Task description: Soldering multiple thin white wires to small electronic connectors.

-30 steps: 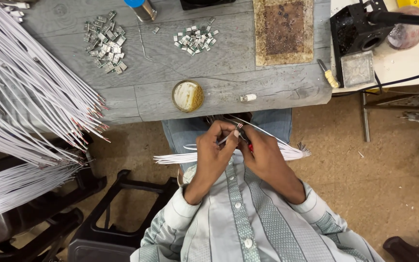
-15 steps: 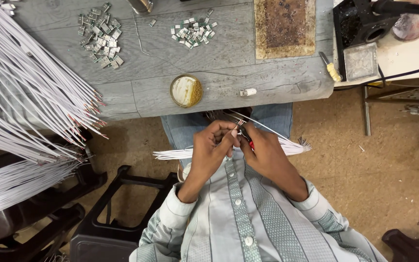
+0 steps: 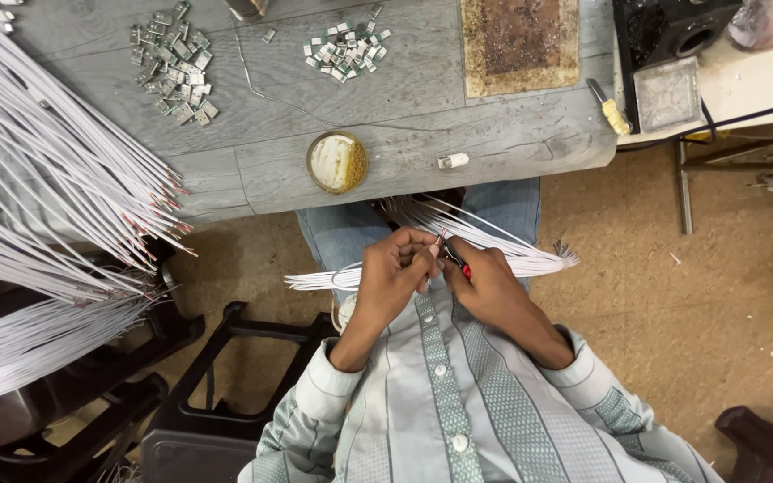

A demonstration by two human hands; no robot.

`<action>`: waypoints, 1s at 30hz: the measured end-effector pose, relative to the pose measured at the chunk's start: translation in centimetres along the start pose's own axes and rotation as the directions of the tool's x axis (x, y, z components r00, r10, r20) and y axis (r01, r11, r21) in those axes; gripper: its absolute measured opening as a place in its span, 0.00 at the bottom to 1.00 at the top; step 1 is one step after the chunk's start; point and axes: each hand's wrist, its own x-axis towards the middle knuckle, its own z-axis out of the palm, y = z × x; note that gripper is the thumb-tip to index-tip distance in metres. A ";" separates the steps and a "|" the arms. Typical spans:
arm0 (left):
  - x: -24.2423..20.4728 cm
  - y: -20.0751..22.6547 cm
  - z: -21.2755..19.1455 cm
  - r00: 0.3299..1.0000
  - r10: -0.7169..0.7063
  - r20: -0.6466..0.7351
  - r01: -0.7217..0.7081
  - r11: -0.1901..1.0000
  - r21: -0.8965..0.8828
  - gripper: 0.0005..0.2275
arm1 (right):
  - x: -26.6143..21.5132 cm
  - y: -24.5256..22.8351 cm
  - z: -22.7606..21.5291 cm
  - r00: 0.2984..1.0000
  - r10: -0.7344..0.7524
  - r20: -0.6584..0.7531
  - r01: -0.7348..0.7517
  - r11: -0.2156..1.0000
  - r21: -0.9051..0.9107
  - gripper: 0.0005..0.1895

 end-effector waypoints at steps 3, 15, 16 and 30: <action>0.4 -1.6 -0.1 0.999 -0.018 0.042 0.020 0.999 -0.044 0.05 | -0.4 0.9 0.1 0.999 0.025 0.035 -0.028 0.995 0.100 0.05; 0.6 -1.4 0.2 0.998 -0.064 0.022 0.066 0.992 -0.111 0.06 | -0.5 1.0 0.4 0.958 -0.252 -0.134 0.240 0.966 -0.097 0.09; 0.5 -1.3 0.2 0.998 -0.058 0.017 0.060 0.993 -0.102 0.06 | -0.4 1.0 0.4 0.969 -0.219 -0.119 0.207 0.973 -0.107 0.08; 0.9 -2.6 1.4 1.000 0.013 0.029 -0.009 0.990 -0.143 0.11 | 1.0 1.9 1.2 0.948 -0.229 -0.223 0.220 0.973 -0.063 0.05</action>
